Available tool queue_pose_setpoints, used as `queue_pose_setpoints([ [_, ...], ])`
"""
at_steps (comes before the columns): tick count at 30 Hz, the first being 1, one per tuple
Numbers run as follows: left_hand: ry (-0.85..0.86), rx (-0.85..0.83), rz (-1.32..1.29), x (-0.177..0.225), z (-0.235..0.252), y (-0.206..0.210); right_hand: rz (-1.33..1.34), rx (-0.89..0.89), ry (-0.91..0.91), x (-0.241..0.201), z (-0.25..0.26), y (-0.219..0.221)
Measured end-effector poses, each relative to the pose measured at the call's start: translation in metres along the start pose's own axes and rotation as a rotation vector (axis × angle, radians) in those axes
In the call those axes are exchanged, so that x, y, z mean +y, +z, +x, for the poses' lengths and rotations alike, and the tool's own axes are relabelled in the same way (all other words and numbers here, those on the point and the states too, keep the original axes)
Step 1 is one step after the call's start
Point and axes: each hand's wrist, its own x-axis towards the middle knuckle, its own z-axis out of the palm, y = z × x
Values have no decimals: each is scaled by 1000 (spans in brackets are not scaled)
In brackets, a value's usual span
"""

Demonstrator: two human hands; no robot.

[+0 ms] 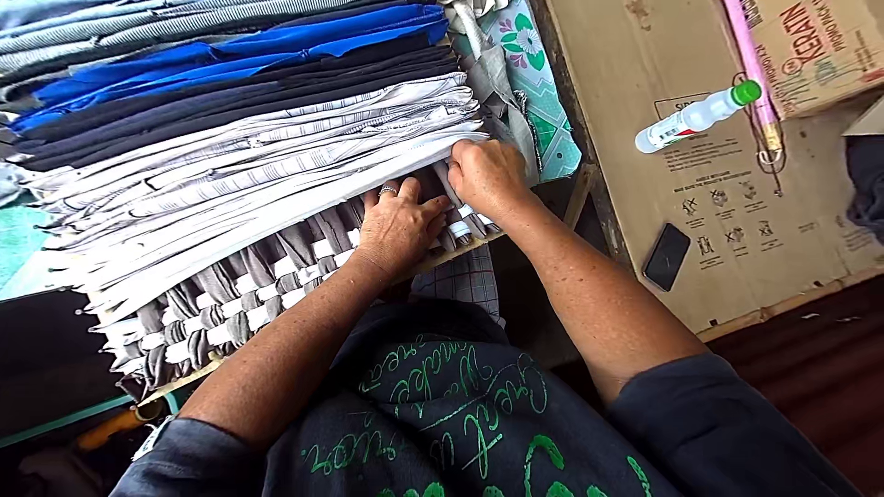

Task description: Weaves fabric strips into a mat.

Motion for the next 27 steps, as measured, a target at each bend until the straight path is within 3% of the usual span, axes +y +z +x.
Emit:
queue_pose_setpoints([
  [3, -7, 2, 16, 0, 0, 1, 58, -9, -7, 4, 0, -1],
  [7, -27, 56, 9, -4, -1, 7, 249, -50, -26, 29, 4, -38],
  [13, -48, 55, 0, -3, -1, 2, 43, -214, -9, 41, -6, -39],
  [20, 28, 57, -51, -13, -11, -12, 21, -162, -15, 39, -9, -31],
  [27, 64, 271, 39, -53, -53, -49, -36, 31, -53, 42, -18, -11],
])
